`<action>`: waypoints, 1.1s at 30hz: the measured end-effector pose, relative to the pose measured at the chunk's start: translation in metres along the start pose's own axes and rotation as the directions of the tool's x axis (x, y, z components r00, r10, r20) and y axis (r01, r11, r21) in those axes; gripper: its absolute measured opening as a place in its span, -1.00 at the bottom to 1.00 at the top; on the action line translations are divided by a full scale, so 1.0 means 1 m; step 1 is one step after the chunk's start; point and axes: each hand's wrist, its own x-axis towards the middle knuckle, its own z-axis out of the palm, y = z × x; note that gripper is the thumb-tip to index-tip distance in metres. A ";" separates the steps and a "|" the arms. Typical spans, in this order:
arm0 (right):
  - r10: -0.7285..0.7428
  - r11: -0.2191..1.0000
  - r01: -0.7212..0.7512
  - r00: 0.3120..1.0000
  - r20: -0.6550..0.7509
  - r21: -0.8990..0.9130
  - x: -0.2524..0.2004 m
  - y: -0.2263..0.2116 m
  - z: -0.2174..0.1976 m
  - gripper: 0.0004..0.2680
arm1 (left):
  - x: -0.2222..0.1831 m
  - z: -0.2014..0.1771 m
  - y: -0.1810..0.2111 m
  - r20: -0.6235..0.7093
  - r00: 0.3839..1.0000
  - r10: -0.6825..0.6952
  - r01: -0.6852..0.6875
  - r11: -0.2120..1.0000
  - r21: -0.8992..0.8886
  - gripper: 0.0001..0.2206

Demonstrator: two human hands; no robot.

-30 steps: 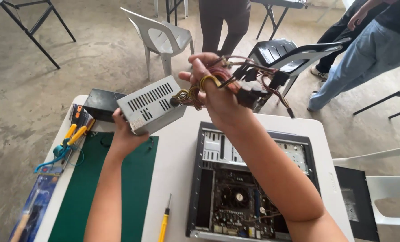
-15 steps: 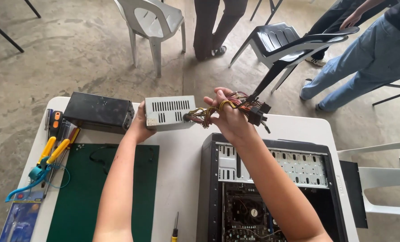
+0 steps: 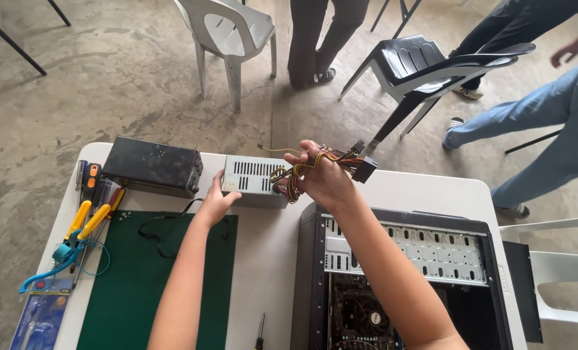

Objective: Disassembling a computer by removing the power supply unit and the motherboard from the case, followed by cleaning the interior.

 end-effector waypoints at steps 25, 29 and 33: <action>0.073 -0.364 -0.422 0.876 -0.477 -0.830 -0.057 -0.057 -0.055 -0.25 | -0.025 0.019 -0.019 -0.642 0.753 0.143 -0.194 0.981 -0.008 -0.41; -0.035 -0.420 -0.364 0.922 -0.386 -0.832 -0.107 -0.041 -0.104 -0.35 | -0.033 0.024 -0.012 -0.675 0.605 0.423 -0.183 0.899 0.399 -0.49; -0.313 -0.387 -0.240 0.942 -0.118 -0.890 -0.182 -0.011 -0.159 -0.41 | -0.056 0.039 0.005 -0.562 0.574 0.595 -0.300 0.792 0.532 -0.53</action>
